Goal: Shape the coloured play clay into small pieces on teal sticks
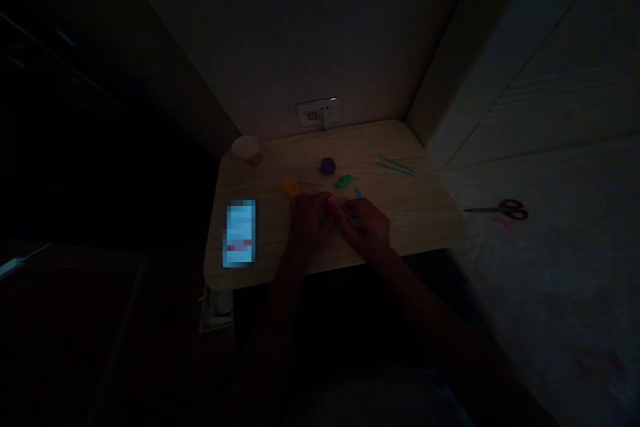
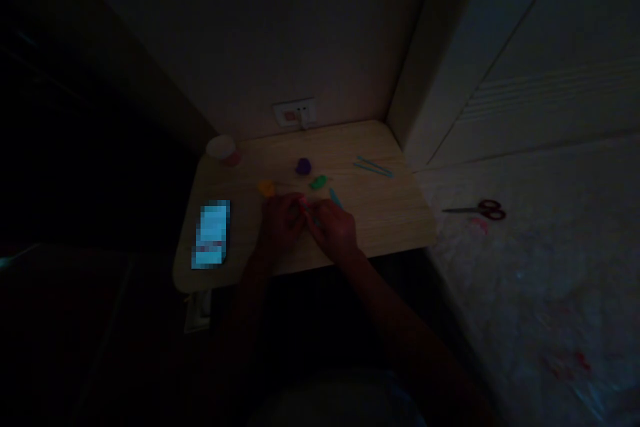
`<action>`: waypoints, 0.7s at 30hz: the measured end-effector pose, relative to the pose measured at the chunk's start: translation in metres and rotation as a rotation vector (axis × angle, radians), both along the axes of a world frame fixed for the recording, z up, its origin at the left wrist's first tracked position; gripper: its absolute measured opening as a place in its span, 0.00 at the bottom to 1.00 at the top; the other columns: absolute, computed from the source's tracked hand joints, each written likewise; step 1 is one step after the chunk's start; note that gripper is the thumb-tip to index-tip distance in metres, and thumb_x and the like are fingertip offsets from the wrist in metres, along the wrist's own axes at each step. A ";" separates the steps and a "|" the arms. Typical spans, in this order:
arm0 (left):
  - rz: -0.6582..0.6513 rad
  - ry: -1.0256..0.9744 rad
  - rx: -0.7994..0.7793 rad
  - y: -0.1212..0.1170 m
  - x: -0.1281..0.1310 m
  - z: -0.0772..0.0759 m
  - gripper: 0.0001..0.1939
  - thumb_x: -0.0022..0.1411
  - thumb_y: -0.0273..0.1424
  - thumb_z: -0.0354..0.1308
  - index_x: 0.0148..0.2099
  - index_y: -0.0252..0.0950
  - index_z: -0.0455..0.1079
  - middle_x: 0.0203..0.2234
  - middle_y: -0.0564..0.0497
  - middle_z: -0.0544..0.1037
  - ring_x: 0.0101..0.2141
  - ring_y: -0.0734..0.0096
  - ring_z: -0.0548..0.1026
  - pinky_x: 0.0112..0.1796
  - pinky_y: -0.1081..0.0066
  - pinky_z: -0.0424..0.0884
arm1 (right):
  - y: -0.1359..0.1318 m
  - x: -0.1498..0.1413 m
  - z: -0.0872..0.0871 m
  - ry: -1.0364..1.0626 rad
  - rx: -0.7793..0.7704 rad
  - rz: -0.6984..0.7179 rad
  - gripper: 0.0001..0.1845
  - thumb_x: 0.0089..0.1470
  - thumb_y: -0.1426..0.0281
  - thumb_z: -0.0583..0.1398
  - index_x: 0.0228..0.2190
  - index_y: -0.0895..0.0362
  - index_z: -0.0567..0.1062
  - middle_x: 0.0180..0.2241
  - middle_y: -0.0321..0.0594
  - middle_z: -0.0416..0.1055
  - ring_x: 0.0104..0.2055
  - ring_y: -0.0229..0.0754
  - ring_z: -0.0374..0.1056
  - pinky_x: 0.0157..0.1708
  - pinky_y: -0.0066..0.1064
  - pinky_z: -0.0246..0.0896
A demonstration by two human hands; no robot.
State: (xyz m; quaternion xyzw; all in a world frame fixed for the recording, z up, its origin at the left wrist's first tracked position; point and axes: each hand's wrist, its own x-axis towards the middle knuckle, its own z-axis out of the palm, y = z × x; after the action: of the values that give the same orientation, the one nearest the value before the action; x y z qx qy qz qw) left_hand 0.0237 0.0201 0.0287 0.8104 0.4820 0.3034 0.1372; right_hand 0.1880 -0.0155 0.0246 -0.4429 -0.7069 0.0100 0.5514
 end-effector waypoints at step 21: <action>0.008 -0.020 0.024 0.001 -0.001 -0.002 0.17 0.65 0.34 0.61 0.55 0.38 0.69 0.45 0.46 0.81 0.47 0.55 0.76 0.55 0.53 0.64 | -0.001 0.000 0.000 0.014 0.051 -0.058 0.08 0.62 0.74 0.64 0.32 0.52 0.71 0.31 0.39 0.76 0.32 0.41 0.73 0.32 0.32 0.69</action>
State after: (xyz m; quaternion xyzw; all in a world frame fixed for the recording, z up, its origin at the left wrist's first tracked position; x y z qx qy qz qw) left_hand 0.0229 0.0212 0.0264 0.8071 0.4802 0.3178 0.1310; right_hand 0.1883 -0.0162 0.0243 -0.4488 -0.6899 -0.0207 0.5676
